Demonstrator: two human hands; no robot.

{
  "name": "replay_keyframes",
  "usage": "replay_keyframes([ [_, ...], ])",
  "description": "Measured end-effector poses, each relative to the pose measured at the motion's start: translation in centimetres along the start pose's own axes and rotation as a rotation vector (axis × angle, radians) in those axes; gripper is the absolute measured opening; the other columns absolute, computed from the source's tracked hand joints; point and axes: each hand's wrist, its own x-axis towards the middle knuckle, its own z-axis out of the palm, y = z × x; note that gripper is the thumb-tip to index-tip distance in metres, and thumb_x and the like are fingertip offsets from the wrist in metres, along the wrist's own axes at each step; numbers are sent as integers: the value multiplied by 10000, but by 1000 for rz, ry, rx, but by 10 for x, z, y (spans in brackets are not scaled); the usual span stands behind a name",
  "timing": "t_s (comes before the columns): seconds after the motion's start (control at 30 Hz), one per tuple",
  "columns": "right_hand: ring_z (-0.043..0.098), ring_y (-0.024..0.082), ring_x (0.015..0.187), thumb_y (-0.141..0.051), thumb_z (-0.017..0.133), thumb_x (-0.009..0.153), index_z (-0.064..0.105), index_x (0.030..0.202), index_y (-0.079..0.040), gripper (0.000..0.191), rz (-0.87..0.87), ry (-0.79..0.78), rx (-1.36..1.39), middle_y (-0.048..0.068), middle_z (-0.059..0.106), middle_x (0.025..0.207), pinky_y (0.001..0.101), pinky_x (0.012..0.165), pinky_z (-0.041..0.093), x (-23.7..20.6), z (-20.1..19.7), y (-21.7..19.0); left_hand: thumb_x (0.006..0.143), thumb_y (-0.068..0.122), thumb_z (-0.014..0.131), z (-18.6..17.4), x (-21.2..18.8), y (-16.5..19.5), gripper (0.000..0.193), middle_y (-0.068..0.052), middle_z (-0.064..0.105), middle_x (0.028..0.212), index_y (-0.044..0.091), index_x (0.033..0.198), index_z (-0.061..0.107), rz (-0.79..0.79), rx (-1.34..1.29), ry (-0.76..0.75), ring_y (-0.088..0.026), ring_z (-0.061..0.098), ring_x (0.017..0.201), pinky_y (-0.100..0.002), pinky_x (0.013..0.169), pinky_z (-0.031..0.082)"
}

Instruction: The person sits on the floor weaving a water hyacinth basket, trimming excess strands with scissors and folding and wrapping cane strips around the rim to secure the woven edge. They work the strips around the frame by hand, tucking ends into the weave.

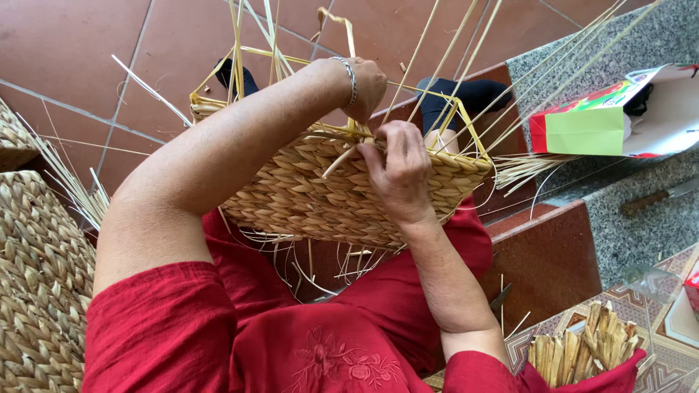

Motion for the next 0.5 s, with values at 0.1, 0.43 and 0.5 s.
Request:
replay_keyframes([
  [0.1, 605, 275, 844, -120, 838, 895, 594, 1039, -32, 297, 71, -44, -40, 94, 617, 921, 436, 741, 508, 0, -1, -5, 760, 167, 825, 10, 5, -9, 314, -188, 662, 1061, 45, 1033, 730, 18, -40, 220, -281, 729, 842, -374, 758, 598],
  [0.43, 586, 253, 814, -90, 811, 824, 594, 1013, -98, 287, 164, -114, -88, 52, 625, 870, 441, 734, 439, 13, 3, -15, 890, 319, 655, 42, -32, -44, 232, -77, 756, 766, 131, 893, 789, 48, -586, -96, -200, 654, 673, -419, 676, 558],
  [0.5, 584, 249, 838, -70, 790, 835, 599, 1038, -110, 280, 124, -90, -69, 13, 661, 906, 431, 760, 420, 12, 2, -18, 936, 383, 658, 41, -33, -44, 310, -109, 765, 809, 113, 921, 810, -2, -459, -101, -236, 661, 715, -447, 711, 564],
])
